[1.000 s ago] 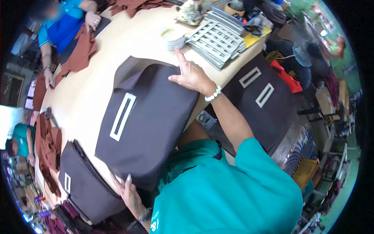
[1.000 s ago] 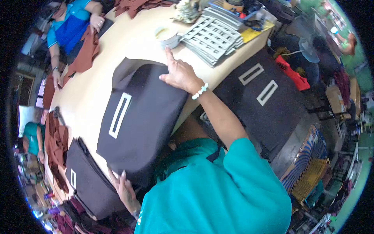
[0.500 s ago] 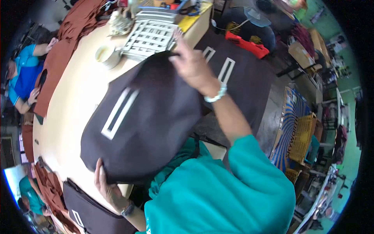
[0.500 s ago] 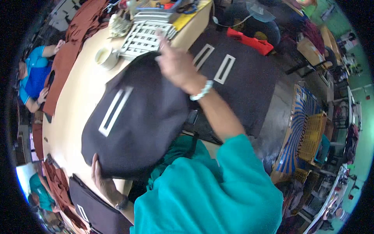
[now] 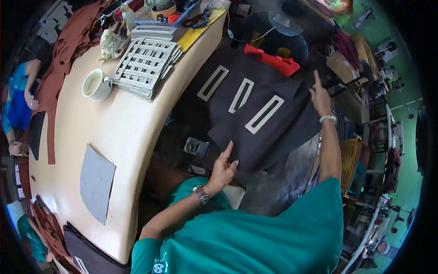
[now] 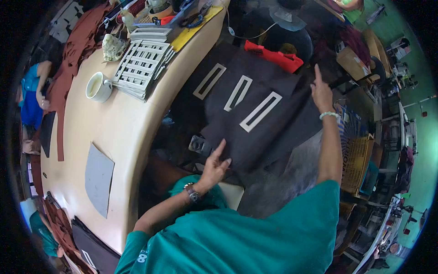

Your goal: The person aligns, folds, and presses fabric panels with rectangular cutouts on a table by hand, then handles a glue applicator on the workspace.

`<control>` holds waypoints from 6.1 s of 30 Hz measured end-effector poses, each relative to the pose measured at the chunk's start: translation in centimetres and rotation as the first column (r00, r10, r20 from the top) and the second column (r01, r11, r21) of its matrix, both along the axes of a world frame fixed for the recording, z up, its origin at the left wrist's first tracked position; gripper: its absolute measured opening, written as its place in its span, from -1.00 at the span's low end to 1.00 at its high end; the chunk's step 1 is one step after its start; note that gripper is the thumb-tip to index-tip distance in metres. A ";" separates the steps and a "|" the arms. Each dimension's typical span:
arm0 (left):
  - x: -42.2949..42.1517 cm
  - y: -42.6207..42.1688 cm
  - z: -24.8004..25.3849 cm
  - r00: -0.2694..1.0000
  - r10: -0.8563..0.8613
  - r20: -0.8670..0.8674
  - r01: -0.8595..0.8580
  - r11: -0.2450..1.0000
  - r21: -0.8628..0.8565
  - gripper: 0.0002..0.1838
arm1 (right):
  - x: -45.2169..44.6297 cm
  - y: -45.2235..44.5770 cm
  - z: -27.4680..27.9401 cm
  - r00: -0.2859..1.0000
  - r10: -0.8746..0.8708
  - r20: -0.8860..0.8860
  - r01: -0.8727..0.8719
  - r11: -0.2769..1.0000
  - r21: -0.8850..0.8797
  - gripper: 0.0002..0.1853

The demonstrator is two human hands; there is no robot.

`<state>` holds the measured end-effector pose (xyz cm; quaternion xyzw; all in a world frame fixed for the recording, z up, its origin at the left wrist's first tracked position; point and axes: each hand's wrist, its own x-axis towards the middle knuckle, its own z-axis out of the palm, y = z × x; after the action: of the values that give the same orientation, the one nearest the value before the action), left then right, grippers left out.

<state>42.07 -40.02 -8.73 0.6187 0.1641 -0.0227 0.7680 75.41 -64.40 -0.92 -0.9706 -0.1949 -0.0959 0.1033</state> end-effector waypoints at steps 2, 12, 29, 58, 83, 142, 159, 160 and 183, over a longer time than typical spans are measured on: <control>-0.2 -1.6 -3.2 0.992 -0.038 -0.122 0.031 0.998 -0.054 -0.30 | 1.2 -0.7 -3.7 0.997 -0.033 -0.063 0.024 0.989 -0.146 -0.15; 1.3 -3.1 -1.4 0.887 -0.439 -0.142 0.448 0.893 0.034 -0.12 | 6.1 3.2 -6.0 0.995 0.066 0.073 -0.041 0.952 -0.303 -0.25; 3.3 -0.4 -4.8 0.924 -0.031 -0.380 -0.104 0.938 -0.331 -0.52 | -8.5 -4.1 -16.5 0.702 -0.423 -0.573 0.712 0.421 0.561 -0.17; -7.3 8.1 0.0 0.975 0.016 -0.221 -0.096 0.930 -0.355 -0.39 | -5.2 12.1 -13.3 0.968 -0.079 -0.237 0.095 0.994 0.054 -0.22; -29.4 19.9 13.8 0.418 0.836 0.355 -0.905 0.348 0.245 -0.68 | -42.4 40.8 2.0 0.227 0.963 0.143 -0.711 0.063 0.701 -0.44; -51.3 22.6 11.5 -0.326 0.847 0.420 -0.789 -0.488 0.373 -0.82 | -49.6 41.9 1.4 -0.029 0.979 -0.200 -0.575 0.147 0.805 -0.39; -50.4 19.3 12.5 -0.304 0.888 0.344 -0.482 -0.455 0.749 -0.84 | -49.7 41.8 1.1 -0.021 0.989 -0.147 -0.608 0.104 0.787 -0.33; -51.3 18.9 12.5 -0.311 0.915 0.256 -0.527 -0.390 0.755 -0.84 | -49.7 41.8 1.0 -0.023 0.989 -0.146 -0.610 0.102 0.786 -0.34; -59.5 23.2 14.9 -0.573 0.732 0.367 -0.801 -0.596 -0.061 -0.51 | -49.6 41.9 0.9 -0.016 0.987 -0.161 -0.613 0.118 0.781 -0.36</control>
<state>-17.38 -16.82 6.14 0.2456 0.5342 0.7598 0.2776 25.82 -22.45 -0.04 -0.5227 -0.6596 0.3044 0.4462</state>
